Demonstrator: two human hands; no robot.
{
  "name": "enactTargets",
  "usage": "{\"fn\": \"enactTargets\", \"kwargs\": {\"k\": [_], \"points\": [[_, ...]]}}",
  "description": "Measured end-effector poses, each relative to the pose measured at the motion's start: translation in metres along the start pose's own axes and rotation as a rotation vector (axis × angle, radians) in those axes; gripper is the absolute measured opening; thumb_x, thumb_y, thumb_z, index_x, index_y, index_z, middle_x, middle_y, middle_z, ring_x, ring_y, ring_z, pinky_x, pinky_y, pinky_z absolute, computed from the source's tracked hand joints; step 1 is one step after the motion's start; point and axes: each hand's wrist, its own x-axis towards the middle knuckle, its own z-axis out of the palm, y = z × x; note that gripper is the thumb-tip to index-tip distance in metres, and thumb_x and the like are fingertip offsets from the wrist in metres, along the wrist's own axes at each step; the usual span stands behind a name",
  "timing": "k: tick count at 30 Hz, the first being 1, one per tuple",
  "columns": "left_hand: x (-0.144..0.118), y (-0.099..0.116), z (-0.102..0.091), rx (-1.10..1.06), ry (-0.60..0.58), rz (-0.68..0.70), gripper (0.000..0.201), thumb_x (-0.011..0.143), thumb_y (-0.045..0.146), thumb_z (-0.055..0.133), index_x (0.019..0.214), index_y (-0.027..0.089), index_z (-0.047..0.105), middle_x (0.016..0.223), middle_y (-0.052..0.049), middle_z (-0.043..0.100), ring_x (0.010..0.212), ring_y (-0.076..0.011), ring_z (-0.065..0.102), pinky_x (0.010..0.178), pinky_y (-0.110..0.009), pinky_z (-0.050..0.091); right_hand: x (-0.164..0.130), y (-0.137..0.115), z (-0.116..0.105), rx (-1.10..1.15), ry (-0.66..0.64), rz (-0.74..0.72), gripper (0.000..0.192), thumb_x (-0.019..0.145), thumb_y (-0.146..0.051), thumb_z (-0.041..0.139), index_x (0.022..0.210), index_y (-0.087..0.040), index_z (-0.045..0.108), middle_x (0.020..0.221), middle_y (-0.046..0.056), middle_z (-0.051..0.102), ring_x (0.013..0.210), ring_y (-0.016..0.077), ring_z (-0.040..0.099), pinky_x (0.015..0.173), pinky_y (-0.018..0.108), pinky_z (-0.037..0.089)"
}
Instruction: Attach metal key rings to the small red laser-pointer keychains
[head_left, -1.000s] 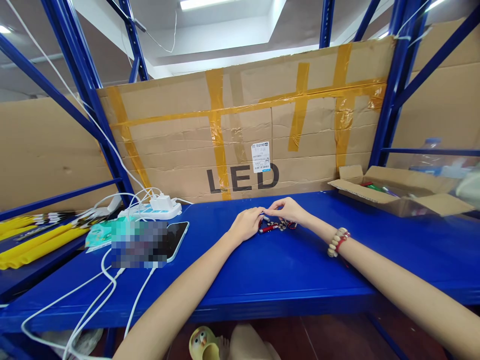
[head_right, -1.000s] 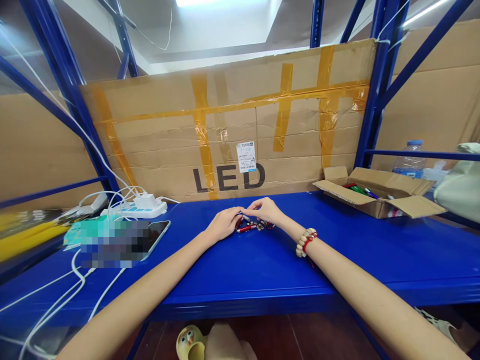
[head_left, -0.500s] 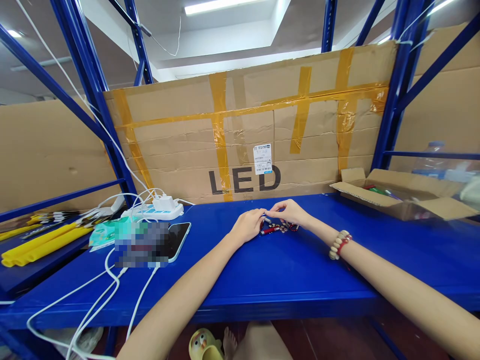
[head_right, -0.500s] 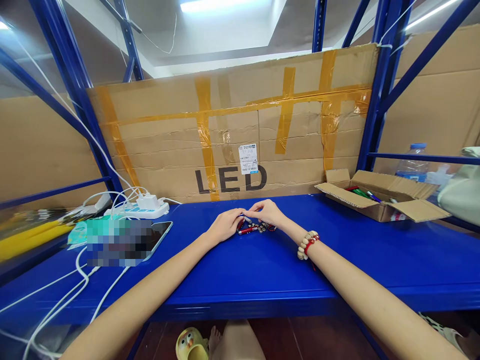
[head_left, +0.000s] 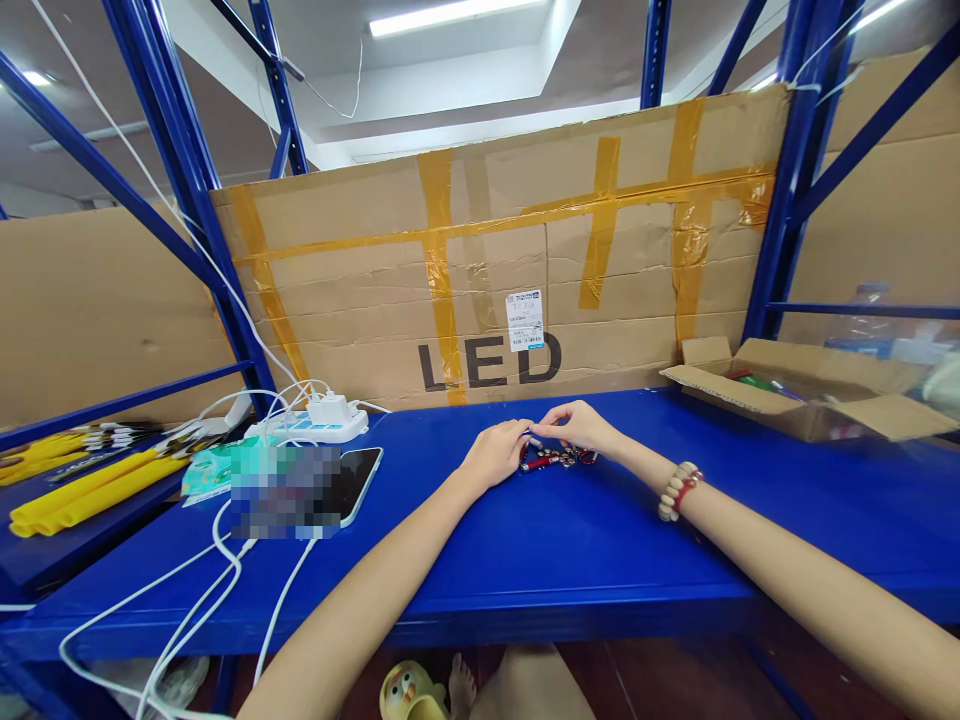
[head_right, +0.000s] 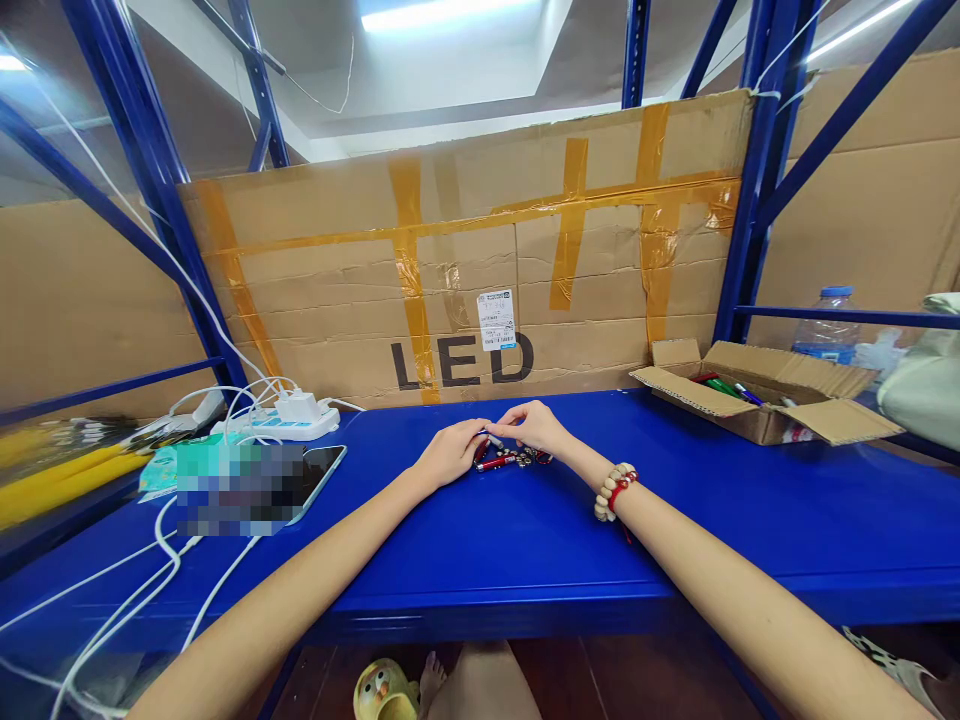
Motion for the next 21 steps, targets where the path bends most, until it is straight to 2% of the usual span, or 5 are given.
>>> {"fn": "enactTargets", "kwargs": {"k": [21], "points": [[0.0004,-0.0012,0.0015,0.006,-0.005,0.010,0.025,0.087,0.018,0.034,0.105,0.020,0.051,0.100,-0.003,0.061,0.089,-0.0143,0.057,0.079,-0.026,0.046,-0.0038,-0.0066,-0.0005,-0.001,0.004,0.007,0.047,0.055,-0.059,0.066,0.063,-0.012,0.066,0.056,0.002,0.060,0.041,0.0067,0.041,0.038,0.020,0.033]]}}
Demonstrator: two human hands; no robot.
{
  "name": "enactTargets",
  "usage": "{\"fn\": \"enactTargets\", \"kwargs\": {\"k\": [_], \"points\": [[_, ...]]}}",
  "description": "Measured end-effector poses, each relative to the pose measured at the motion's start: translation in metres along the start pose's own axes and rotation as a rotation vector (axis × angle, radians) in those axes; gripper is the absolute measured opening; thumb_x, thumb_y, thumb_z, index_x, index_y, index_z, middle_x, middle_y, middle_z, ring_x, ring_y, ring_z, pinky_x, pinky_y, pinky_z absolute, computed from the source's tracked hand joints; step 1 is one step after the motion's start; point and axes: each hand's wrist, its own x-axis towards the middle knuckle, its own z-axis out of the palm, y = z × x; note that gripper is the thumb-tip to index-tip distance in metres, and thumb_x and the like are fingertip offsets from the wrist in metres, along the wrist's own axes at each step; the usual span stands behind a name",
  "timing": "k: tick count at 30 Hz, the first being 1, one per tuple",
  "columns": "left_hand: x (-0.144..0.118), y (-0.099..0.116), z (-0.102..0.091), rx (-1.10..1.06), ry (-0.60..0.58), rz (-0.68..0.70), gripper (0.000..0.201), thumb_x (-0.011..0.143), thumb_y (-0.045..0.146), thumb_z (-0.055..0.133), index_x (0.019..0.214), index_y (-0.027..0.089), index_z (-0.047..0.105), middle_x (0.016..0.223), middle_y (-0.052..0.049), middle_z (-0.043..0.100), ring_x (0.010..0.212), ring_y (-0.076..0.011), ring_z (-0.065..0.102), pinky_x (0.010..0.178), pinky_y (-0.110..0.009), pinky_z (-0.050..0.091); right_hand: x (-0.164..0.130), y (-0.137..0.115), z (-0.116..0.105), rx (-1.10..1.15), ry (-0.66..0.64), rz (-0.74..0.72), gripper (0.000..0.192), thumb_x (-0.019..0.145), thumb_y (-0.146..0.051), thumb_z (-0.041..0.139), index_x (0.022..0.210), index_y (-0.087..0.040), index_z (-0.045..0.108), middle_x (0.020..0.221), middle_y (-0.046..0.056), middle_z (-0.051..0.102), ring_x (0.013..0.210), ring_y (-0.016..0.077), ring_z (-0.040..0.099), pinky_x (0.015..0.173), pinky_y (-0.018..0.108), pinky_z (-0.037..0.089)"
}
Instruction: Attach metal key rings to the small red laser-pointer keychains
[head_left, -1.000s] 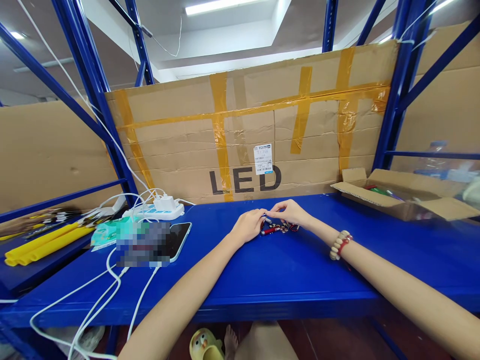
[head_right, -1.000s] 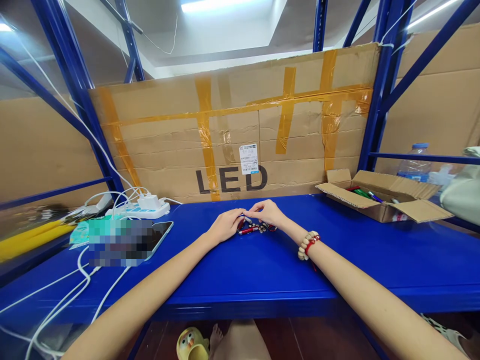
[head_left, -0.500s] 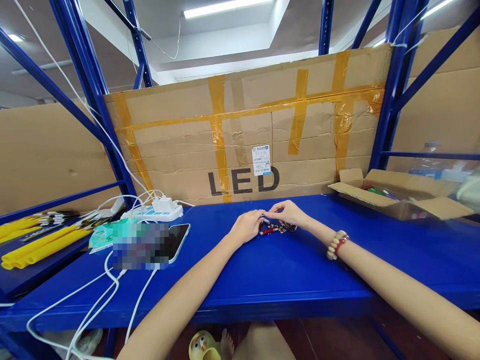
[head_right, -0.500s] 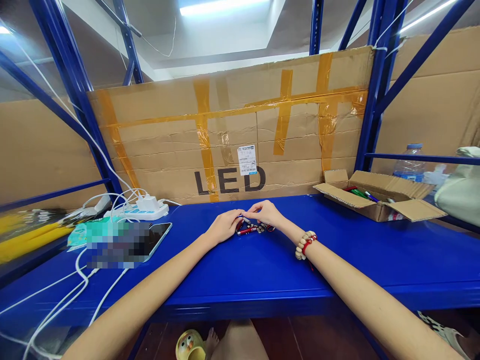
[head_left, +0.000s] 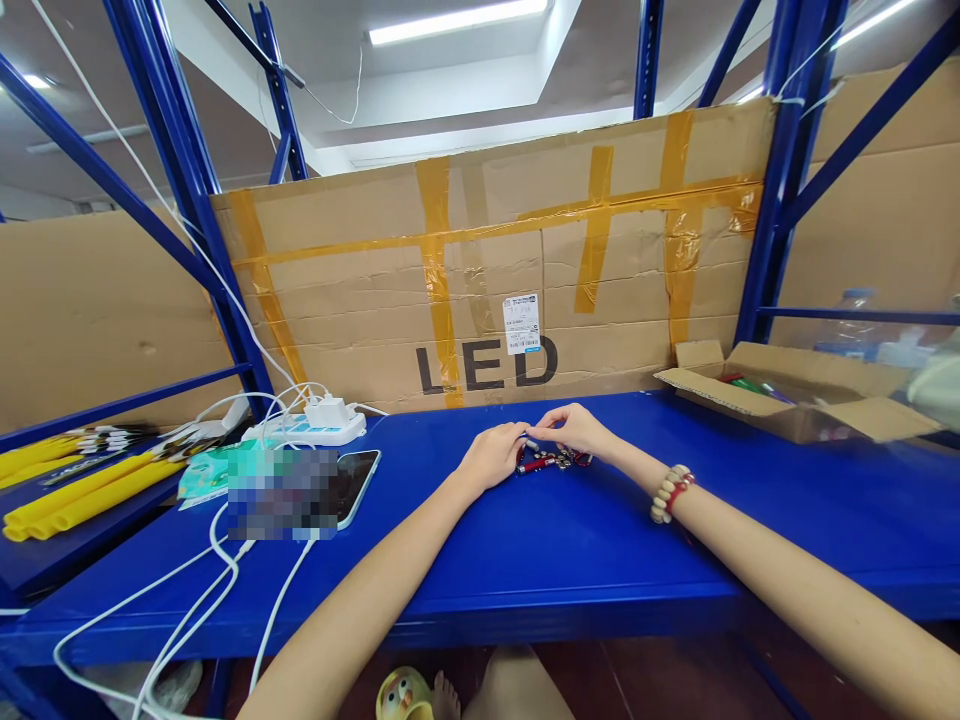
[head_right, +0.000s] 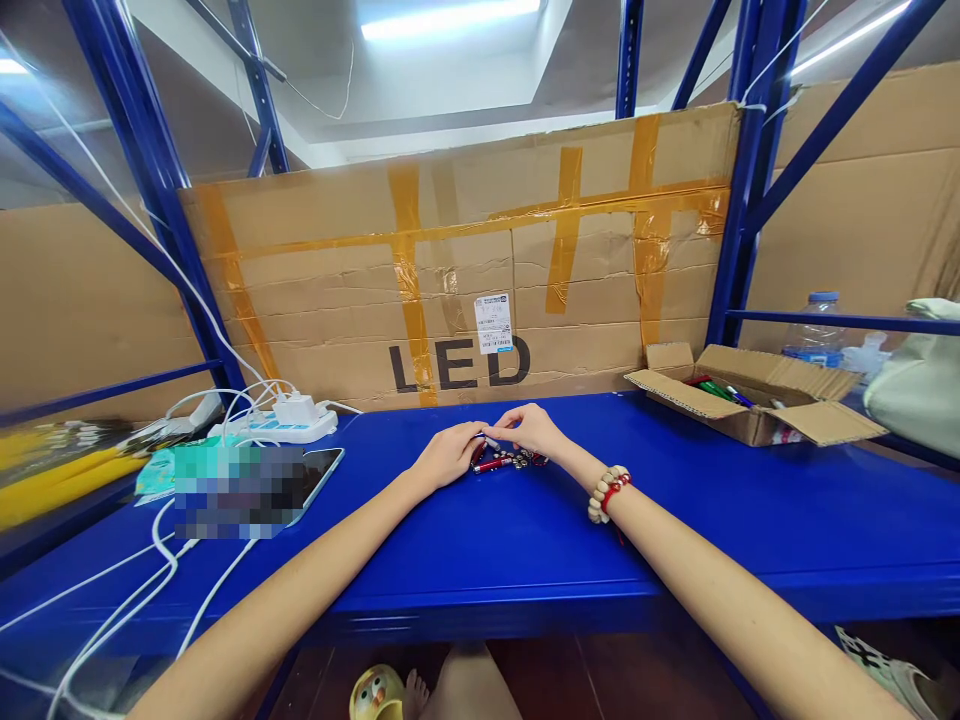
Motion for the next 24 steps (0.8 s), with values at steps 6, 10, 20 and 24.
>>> {"fn": "enactTargets", "kwargs": {"k": [6,10,20,24], "points": [[-0.0002,0.0009,-0.0008,0.003,-0.004,0.019,0.025,0.087,0.018,0.034,0.105,0.019,0.051,0.099,-0.004,0.061,0.090,-0.0151,0.057,0.080,-0.027,0.045,0.0006,0.0002,0.0000,0.031,-0.006,0.000,0.045,0.053,-0.057,0.067,0.062,-0.013,0.066,0.056,0.002,0.060,0.041,0.0068,0.041,0.038,0.020,0.032],[-0.0003,0.0009,-0.0011,0.003,-0.003,0.025,0.025,0.088,0.018,0.034,0.105,0.019,0.051,0.101,-0.004,0.061,0.092,-0.0153,0.057,0.081,-0.027,0.045,-0.0006,-0.0014,0.0000,0.026,-0.007,0.007,0.045,0.052,-0.057,0.068,0.062,-0.013,0.066,0.056,0.002,0.060,0.041,0.0066,0.041,0.037,0.020,0.032],[0.0000,0.0024,-0.0025,0.010,-0.018,0.004,0.022,0.087,0.017,0.034,0.098,0.020,0.052,0.094,-0.002,0.062,0.085,-0.0143,0.057,0.076,-0.025,0.045,-0.0008,-0.0017,0.0017,0.000,0.000,0.023,0.046,0.052,-0.058,0.068,0.062,-0.014,0.066,0.053,0.000,0.058,0.040,0.0065,0.040,0.038,0.020,0.030],[0.0002,0.0029,-0.0027,0.006,-0.018,0.009,0.022,0.086,0.016,0.034,0.096,0.020,0.053,0.091,-0.003,0.062,0.081,-0.0143,0.057,0.075,-0.025,0.045,-0.0002,0.0004,0.0015,0.000,-0.007,0.022,0.046,0.052,-0.058,0.068,0.063,-0.013,0.066,0.051,0.000,0.056,0.039,0.0057,0.037,0.037,0.020,0.029]]}}
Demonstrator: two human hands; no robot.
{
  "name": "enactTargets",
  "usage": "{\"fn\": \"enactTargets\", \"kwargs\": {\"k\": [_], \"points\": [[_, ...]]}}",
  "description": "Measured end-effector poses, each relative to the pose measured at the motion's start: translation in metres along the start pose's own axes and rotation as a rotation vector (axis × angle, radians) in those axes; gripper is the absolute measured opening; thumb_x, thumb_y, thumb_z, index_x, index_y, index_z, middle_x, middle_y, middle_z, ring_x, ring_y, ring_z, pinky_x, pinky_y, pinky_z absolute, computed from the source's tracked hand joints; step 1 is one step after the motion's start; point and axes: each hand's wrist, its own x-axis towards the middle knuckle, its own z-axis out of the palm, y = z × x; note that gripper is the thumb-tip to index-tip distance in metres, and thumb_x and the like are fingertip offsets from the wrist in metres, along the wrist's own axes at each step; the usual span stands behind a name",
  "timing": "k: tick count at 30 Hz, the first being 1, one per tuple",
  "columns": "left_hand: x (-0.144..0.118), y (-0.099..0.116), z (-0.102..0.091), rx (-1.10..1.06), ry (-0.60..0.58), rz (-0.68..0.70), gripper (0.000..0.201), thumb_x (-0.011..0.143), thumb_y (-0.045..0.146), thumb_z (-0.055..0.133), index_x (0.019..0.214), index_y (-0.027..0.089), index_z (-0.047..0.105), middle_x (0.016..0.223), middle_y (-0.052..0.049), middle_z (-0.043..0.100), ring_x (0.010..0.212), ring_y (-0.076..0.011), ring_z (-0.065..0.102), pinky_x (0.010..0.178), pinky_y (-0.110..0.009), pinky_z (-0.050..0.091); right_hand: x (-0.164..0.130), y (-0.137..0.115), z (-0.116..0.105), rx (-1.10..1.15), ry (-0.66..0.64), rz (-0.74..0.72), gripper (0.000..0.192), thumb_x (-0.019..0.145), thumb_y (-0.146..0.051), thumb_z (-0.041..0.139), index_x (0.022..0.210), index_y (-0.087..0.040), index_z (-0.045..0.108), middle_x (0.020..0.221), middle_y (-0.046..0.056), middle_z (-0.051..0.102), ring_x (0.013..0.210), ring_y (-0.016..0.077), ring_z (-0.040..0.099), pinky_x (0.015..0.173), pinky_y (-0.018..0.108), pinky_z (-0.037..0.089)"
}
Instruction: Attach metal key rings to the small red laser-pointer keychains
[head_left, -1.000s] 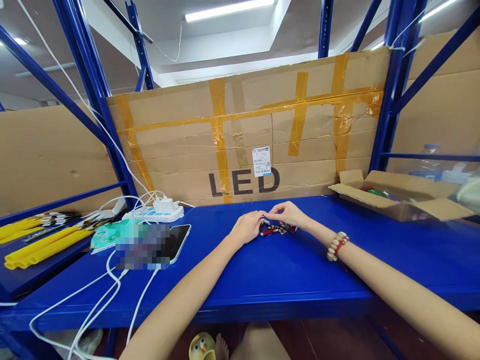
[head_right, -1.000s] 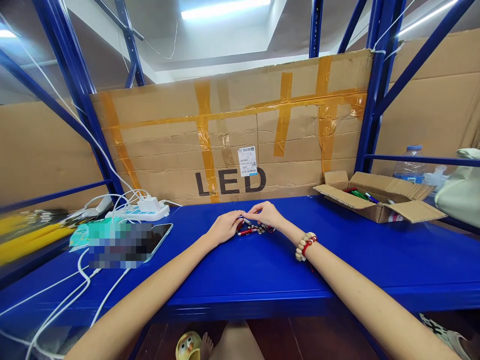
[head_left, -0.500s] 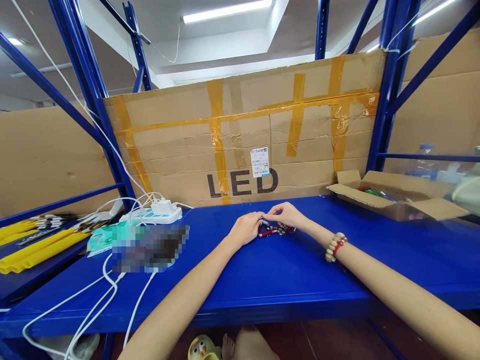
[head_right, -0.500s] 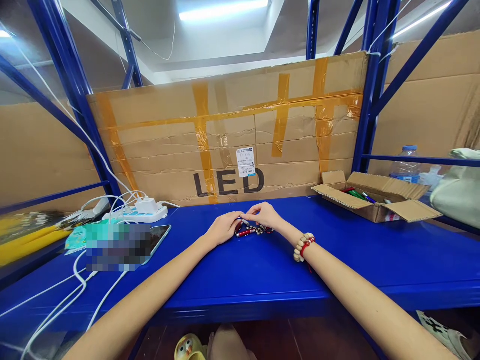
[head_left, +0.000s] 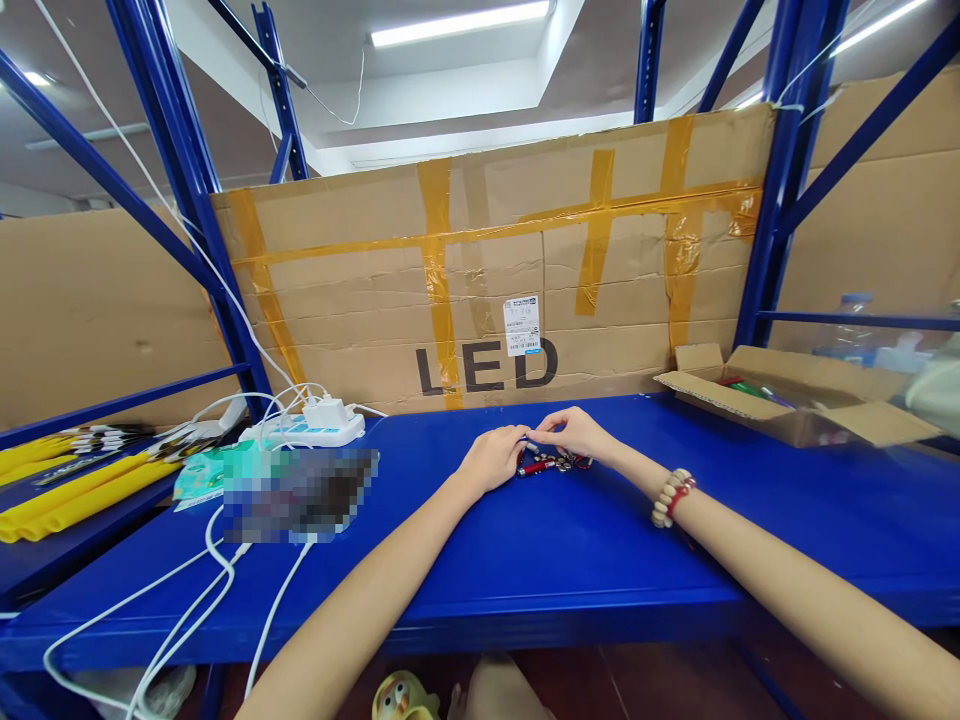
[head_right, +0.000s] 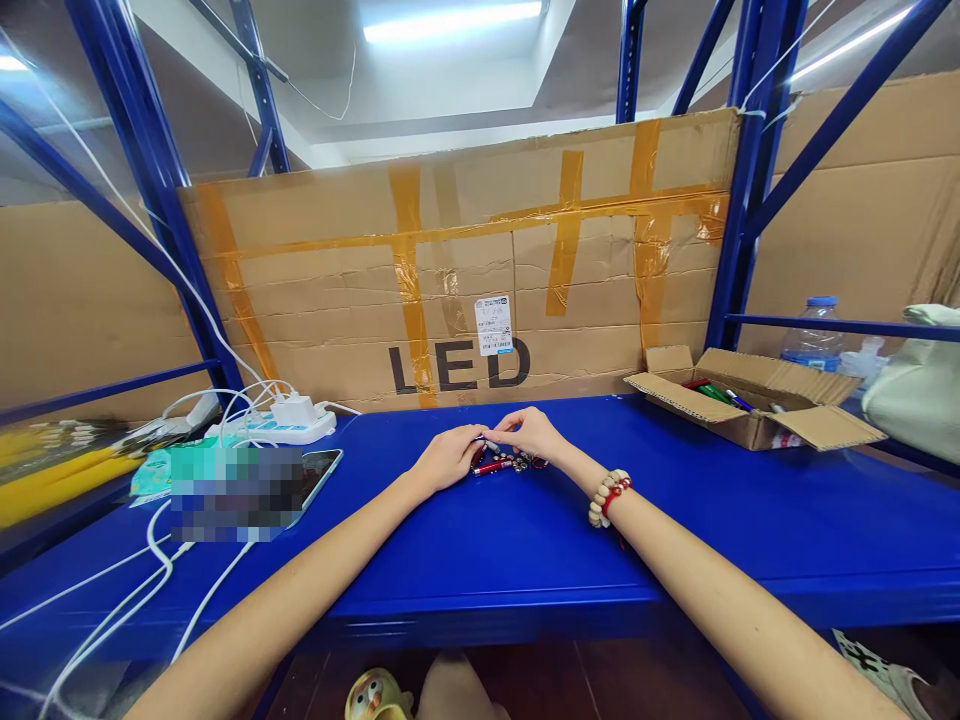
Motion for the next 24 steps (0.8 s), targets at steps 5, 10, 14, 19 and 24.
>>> {"fn": "enactTargets", "kwargs": {"k": [5,10,14,19,24], "points": [[-0.0001,-0.0009,0.0004,0.004,-0.007,-0.001,0.022,0.087,0.017,0.034,0.097,0.020,0.052,0.092,-0.002,0.062,0.084,-0.0145,0.057,0.076,-0.026,0.045,0.0007,0.0027,-0.0002,-0.004,0.001,-0.016,0.046,0.054,-0.059,0.066,0.063,-0.014,0.066,0.052,0.000,0.057,0.039,0.0058,0.038,0.038,0.021,0.029],[-0.0001,-0.0006,0.0001,0.005,-0.012,-0.005,0.022,0.087,0.017,0.034,0.097,0.020,0.052,0.092,-0.002,0.062,0.084,-0.0144,0.057,0.076,-0.025,0.045,-0.0010,-0.0002,-0.0004,-0.014,-0.003,-0.016,0.046,0.054,-0.059,0.066,0.062,-0.014,0.066,0.051,0.000,0.057,0.039,0.0063,0.039,0.037,0.020,0.029],[-0.0001,-0.0001,-0.0003,0.012,-0.011,-0.005,0.023,0.087,0.018,0.033,0.098,0.021,0.052,0.092,-0.002,0.062,0.084,-0.0143,0.057,0.076,-0.025,0.045,-0.0010,-0.0003,-0.0008,-0.001,-0.001,-0.005,0.045,0.053,-0.058,0.067,0.062,-0.014,0.066,0.053,0.000,0.058,0.040,0.0066,0.040,0.037,0.020,0.030],[-0.0002,-0.0005,0.0000,0.029,-0.012,-0.005,0.023,0.087,0.019,0.033,0.098,0.020,0.053,0.091,-0.003,0.062,0.083,-0.0148,0.057,0.075,-0.026,0.045,-0.0001,0.0006,-0.0009,0.016,-0.007,-0.004,0.043,0.053,-0.055,0.069,0.061,-0.013,0.065,0.053,0.000,0.058,0.040,0.0060,0.039,0.037,0.020,0.030],[-0.0002,0.0002,-0.0004,0.031,-0.012,0.000,0.022,0.087,0.018,0.033,0.097,0.020,0.053,0.091,-0.003,0.062,0.083,-0.0149,0.057,0.074,-0.025,0.045,0.0002,0.0021,-0.0010,0.024,-0.019,0.000,0.042,0.054,-0.055,0.069,0.062,-0.013,0.065,0.053,0.000,0.057,0.040,0.0057,0.038,0.036,0.019,0.029]]}}
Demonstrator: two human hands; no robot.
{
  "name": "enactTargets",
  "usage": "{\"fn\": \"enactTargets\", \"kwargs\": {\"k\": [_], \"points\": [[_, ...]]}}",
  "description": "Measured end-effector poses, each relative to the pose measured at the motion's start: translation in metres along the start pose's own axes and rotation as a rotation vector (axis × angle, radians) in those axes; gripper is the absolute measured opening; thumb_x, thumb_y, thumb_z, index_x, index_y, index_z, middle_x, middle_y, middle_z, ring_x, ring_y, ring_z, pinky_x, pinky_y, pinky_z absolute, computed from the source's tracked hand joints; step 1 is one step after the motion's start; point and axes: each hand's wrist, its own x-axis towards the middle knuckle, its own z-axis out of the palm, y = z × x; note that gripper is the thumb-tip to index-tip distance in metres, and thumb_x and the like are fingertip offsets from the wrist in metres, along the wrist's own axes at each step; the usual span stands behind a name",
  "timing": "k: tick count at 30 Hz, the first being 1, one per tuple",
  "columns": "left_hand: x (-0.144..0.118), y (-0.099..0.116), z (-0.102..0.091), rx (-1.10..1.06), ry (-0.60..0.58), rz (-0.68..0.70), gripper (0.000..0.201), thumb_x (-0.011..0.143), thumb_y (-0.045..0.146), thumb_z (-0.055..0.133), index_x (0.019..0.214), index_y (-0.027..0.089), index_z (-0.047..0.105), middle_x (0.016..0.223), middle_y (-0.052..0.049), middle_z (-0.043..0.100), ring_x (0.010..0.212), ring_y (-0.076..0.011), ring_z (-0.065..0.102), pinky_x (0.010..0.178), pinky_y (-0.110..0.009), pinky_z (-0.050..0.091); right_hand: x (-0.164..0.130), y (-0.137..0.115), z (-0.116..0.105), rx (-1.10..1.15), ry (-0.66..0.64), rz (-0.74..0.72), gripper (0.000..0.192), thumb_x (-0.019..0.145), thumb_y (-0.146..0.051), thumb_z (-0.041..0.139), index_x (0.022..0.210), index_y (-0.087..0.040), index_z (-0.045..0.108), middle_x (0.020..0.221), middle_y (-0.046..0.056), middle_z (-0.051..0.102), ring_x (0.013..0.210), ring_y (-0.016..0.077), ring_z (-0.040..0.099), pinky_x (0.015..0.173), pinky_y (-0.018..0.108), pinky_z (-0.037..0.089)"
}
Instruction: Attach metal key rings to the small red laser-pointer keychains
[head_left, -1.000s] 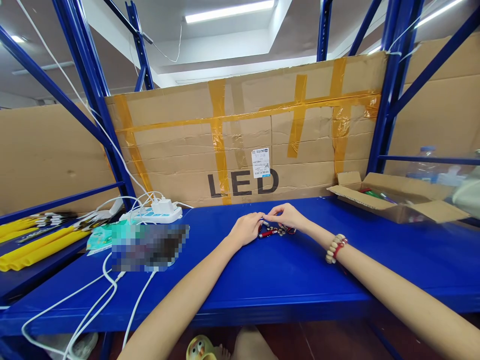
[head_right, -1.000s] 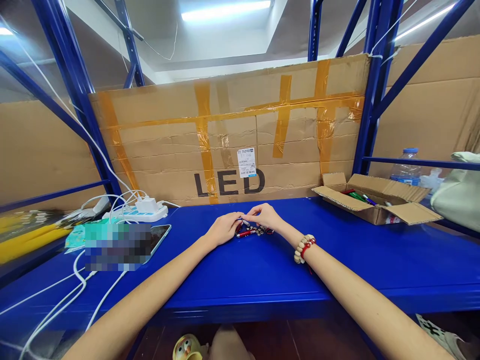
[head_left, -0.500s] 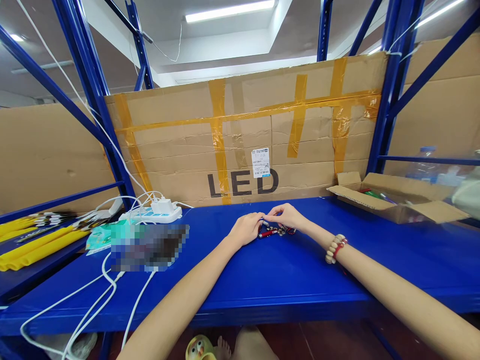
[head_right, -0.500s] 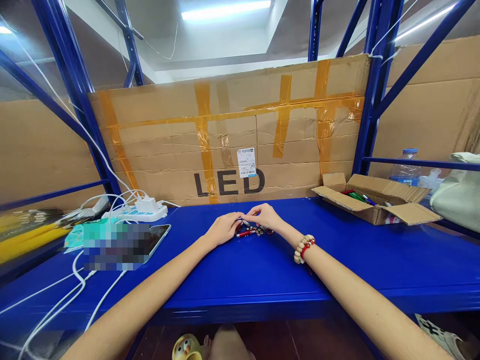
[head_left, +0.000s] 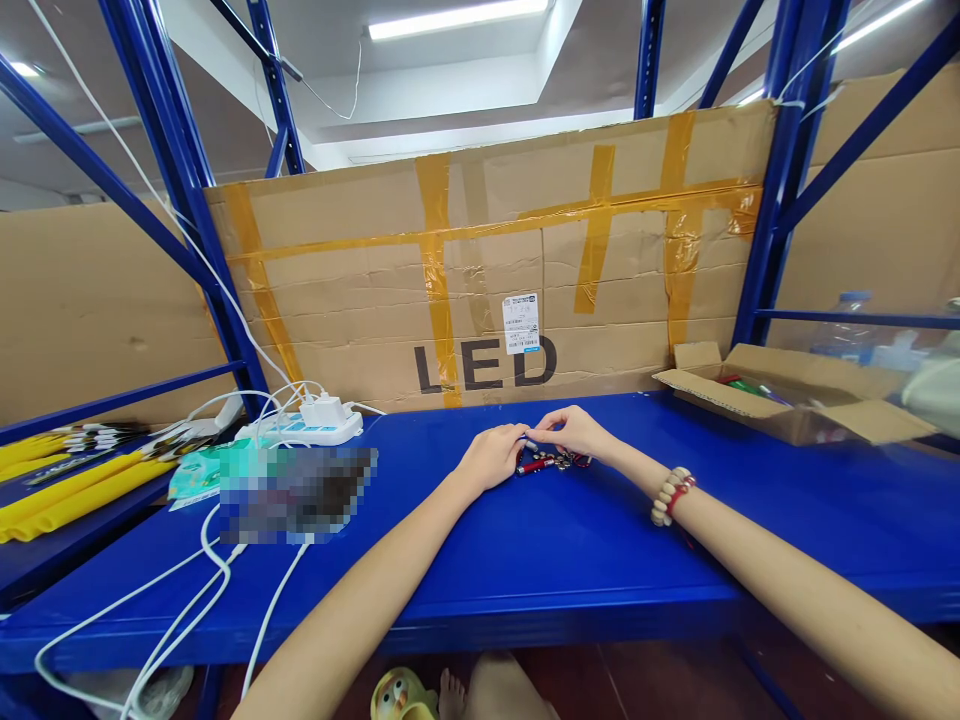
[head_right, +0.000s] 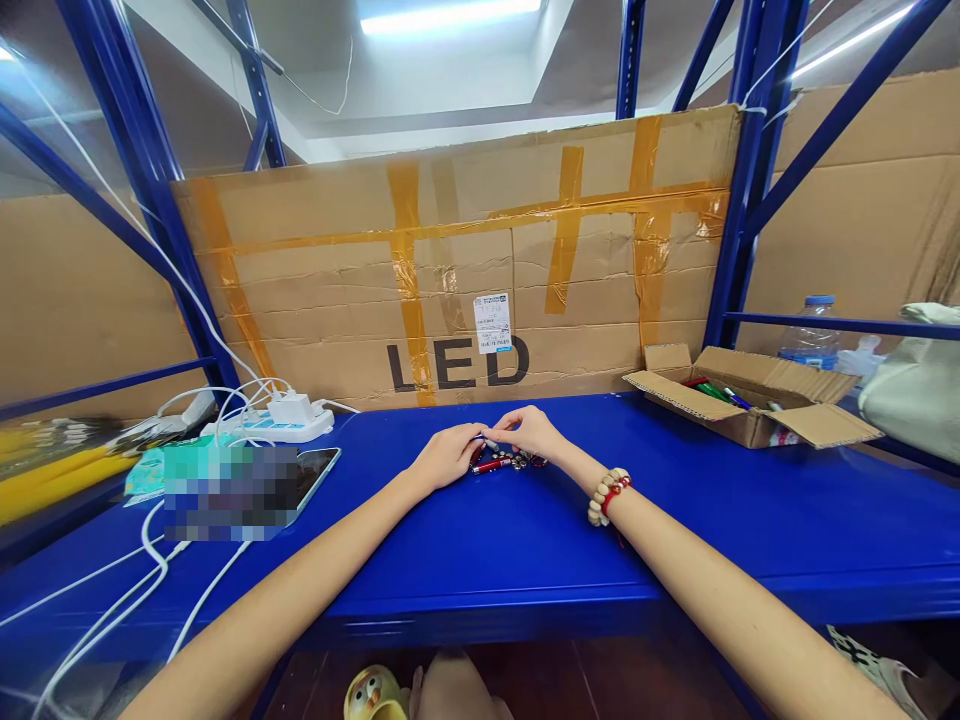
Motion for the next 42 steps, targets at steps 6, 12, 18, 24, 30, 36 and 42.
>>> {"fn": "enactTargets", "kwargs": {"k": [6,12,18,24,30,36,42], "points": [[0.000,0.000,0.000,-0.026,-0.001,-0.010,0.022,0.087,0.017,0.034,0.098,0.020,0.052,0.091,-0.002,0.062,0.081,-0.0139,0.058,0.073,-0.024,0.045,0.001,0.004,0.000,-0.015,-0.001,-0.010,0.044,0.055,-0.056,0.067,0.064,-0.013,0.066,0.055,0.001,0.058,0.041,0.0058,0.039,0.038,0.019,0.030],[0.000,-0.002,0.004,-0.001,0.003,0.002,0.022,0.088,0.019,0.034,0.099,0.019,0.052,0.096,-0.003,0.062,0.087,-0.0151,0.058,0.077,-0.026,0.045,0.001,0.004,0.000,-0.056,-0.011,-0.006,0.046,0.057,-0.059,0.065,0.065,-0.013,0.066,0.056,0.001,0.059,0.041,0.0064,0.040,0.039,0.020,0.031],[-0.001,-0.001,0.002,0.016,-0.016,-0.008,0.022,0.088,0.019,0.034,0.100,0.019,0.051,0.098,-0.003,0.062,0.088,-0.0151,0.058,0.077,-0.025,0.046,0.002,0.005,-0.001,-0.084,-0.015,0.003,0.045,0.057,-0.059,0.066,0.064,-0.015,0.065,0.054,0.001,0.057,0.041,0.0069,0.039,0.039,0.021,0.030],[-0.001,-0.001,0.001,0.025,-0.026,0.000,0.022,0.088,0.020,0.033,0.100,0.019,0.051,0.097,-0.003,0.062,0.088,-0.0150,0.058,0.075,-0.025,0.046,0.001,-0.001,0.000,-0.106,-0.003,0.028,0.048,0.055,-0.062,0.064,0.061,-0.015,0.065,0.057,0.002,0.059,0.042,0.0078,0.041,0.041,0.022,0.033],[-0.001,-0.001,0.002,0.041,-0.028,-0.001,0.024,0.089,0.021,0.031,0.104,0.020,0.049,0.101,-0.003,0.061,0.091,-0.0152,0.058,0.075,-0.026,0.047,0.000,-0.002,-0.002,-0.114,-0.023,0.044,0.047,0.057,-0.061,0.063,0.065,-0.015,0.066,0.055,0.001,0.057,0.042,0.0077,0.041,0.040,0.022,0.032],[-0.004,0.001,0.001,0.047,-0.038,0.008,0.027,0.091,0.024,0.029,0.114,0.021,0.044,0.106,-0.003,0.059,0.093,-0.0161,0.058,0.071,-0.026,0.048,-0.001,-0.005,-0.010,-0.084,-0.072,-0.002,0.040,0.054,-0.054,0.069,0.062,-0.015,0.066,0.050,0.000,0.054,0.042,0.0077,0.040,0.039,0.021,0.031],[-0.003,-0.002,0.004,-0.021,0.018,0.049,0.025,0.091,0.025,0.031,0.112,0.019,0.044,0.115,-0.004,0.055,0.105,-0.0151,0.050,0.091,-0.029,0.039,0.001,0.002,-0.010,-0.074,-0.092,-0.013,0.038,0.057,-0.052,0.067,0.062,-0.014,0.066,0.049,-0.001,0.053,0.043,0.0078,0.040,0.040,0.021,0.032]]}}
